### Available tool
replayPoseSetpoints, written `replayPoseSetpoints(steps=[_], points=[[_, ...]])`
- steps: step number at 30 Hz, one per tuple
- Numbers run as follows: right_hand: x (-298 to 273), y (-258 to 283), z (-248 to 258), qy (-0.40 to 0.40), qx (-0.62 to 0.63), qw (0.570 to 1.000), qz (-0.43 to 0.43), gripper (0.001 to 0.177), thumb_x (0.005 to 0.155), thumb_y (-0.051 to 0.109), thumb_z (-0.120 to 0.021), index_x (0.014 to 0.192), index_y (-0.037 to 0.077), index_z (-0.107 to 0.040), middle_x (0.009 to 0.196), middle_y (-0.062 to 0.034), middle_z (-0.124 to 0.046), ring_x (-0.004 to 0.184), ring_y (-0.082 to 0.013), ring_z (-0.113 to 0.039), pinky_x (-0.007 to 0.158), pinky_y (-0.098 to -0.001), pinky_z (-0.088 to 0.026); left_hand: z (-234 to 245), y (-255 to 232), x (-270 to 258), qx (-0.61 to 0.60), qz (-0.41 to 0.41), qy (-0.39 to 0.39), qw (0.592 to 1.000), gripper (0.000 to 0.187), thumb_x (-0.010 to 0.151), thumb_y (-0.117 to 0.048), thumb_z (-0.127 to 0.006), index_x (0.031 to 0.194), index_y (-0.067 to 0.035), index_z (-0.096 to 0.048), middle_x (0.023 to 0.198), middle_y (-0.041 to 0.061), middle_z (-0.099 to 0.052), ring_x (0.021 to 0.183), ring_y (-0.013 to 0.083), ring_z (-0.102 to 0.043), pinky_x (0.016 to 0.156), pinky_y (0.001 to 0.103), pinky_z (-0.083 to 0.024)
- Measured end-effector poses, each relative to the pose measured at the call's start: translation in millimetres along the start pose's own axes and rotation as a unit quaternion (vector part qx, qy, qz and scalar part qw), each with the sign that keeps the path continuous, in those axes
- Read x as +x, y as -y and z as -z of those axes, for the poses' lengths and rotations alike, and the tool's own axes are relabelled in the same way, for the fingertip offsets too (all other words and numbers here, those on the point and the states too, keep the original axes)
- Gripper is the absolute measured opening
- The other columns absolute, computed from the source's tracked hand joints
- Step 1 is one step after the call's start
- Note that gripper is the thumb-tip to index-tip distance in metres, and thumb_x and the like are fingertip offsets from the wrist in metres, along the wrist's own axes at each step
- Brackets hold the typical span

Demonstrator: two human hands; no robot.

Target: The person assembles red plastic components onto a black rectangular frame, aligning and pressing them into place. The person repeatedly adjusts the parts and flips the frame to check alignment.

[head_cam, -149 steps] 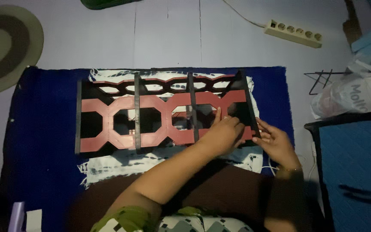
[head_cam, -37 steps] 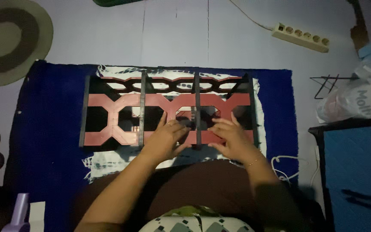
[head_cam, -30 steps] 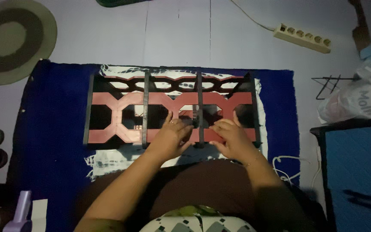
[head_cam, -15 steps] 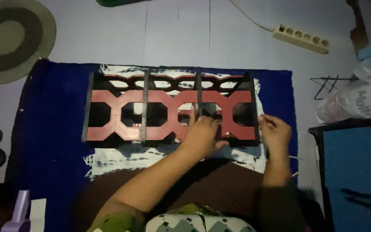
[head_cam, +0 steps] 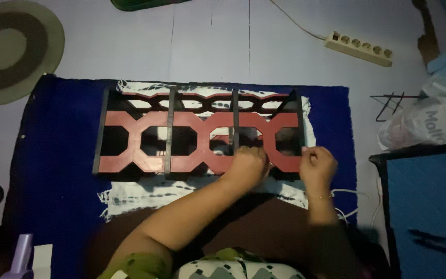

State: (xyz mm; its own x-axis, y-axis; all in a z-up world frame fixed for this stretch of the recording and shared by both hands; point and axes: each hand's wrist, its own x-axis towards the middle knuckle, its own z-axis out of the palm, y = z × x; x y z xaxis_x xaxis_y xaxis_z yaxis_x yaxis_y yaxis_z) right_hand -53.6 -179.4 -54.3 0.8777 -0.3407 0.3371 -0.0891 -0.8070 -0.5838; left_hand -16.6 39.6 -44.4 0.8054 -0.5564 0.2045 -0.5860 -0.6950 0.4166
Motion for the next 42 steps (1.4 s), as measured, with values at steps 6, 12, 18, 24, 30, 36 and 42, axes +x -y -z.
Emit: replayPoseSetpoints(steps=[6,12,18,24,30,36,42], points=[[31.0,-21.2,-1.2,0.096,0.138,0.969,-0.179,0.025,0.094,0.021,-0.080,0.107,0.000,-0.075,0.084,-0.0142,-0.072,0.073,-0.0189,-0.063,0.066,-0.0319,-0.050,51.4,10.7,38.0,0.053,0.014,0.069,0.996,0.033,0.090,-0.040,-0.072,0.095,-0.008,-0.071,0.081,0.013,-0.068,0.083,0.0341,-0.068,0.095,0.053,-0.045],[77.3,-46.6,-27.4,0.113,0.227,0.963,-0.089,0.027,0.094,0.009,-0.070,0.119,-0.001,-0.072,0.110,-0.0091,-0.075,0.097,-0.0135,-0.071,0.085,-0.0274,-0.054,42.6,55.9,79.4,0.127,-0.054,-0.085,0.987,0.042,0.079,-0.021,-0.065,0.119,-0.009,-0.071,0.097,0.011,-0.069,0.088,0.0283,-0.070,0.115,0.057,-0.032],[86.6,-24.0,-30.0,0.106,0.180,0.968,-0.138,0.018,0.092,0.006,-0.069,0.105,-0.003,-0.077,0.092,-0.0124,-0.077,0.083,-0.0158,-0.072,0.075,-0.0292,-0.055,16.6,80.9,96.6,0.121,-0.089,0.020,0.988,0.016,0.088,-0.017,-0.065,0.096,-0.010,-0.077,0.095,0.012,-0.067,0.100,0.0300,-0.068,0.115,0.050,-0.040],[81.5,3.6,-27.2,0.056,0.093,0.985,-0.132,0.020,0.088,0.002,-0.066,0.104,-0.002,-0.078,0.089,-0.0153,-0.077,0.079,-0.0174,-0.072,0.074,-0.0301,-0.055,4.1,92.7,98.7,0.103,-0.151,-0.010,0.983,0.021,0.068,-0.023,-0.075,0.084,-0.010,-0.077,0.091,0.013,-0.067,0.097,0.0320,-0.067,0.110,0.054,-0.041],[87.1,-19.8,-30.8,0.052,0.077,0.993,-0.066,0.017,0.091,0.007,-0.070,0.102,-0.003,-0.077,0.090,-0.0193,-0.075,0.082,-0.0228,-0.073,0.074,-0.0344,-0.055,3.0,92.4,87.5,0.029,-0.115,-0.066,0.991,0.035,0.072,-0.020,-0.083,0.103,-0.008,-0.072,0.098,0.010,-0.068,0.104,0.0314,-0.068,0.114,0.053,-0.042],[96.0,5.4,-15.1,0.010,0.039,0.999,-0.020,0.032,0.089,0.012,-0.077,0.119,0.000,-0.075,0.117,-0.0210,-0.072,0.109,-0.0347,-0.068,0.093,-0.0418,-0.050,78.6,83.5,47.9,-0.143,0.096,-0.035,0.984,0.049,0.075,-0.009,-0.078,0.121,-0.002,-0.065,0.115,0.019,-0.067,0.109,0.0398,-0.066,0.093,0.047,-0.053],[80.8,129.3,-42.1,0.186,0.109,0.959,0.181,0.061,0.071,0.017,-0.087,0.127,0.005,-0.068,0.135,-0.0153,-0.064,0.135,-0.0316,-0.055,0.114,-0.0467,-0.045,158.7,163.1,-36.7,0.028,0.113,-0.189,0.975,0.046,0.094,-0.015,-0.065,0.138,-0.002,-0.060,0.138,0.022,-0.061,0.129,0.0414,-0.058,0.109,0.050,-0.047]])
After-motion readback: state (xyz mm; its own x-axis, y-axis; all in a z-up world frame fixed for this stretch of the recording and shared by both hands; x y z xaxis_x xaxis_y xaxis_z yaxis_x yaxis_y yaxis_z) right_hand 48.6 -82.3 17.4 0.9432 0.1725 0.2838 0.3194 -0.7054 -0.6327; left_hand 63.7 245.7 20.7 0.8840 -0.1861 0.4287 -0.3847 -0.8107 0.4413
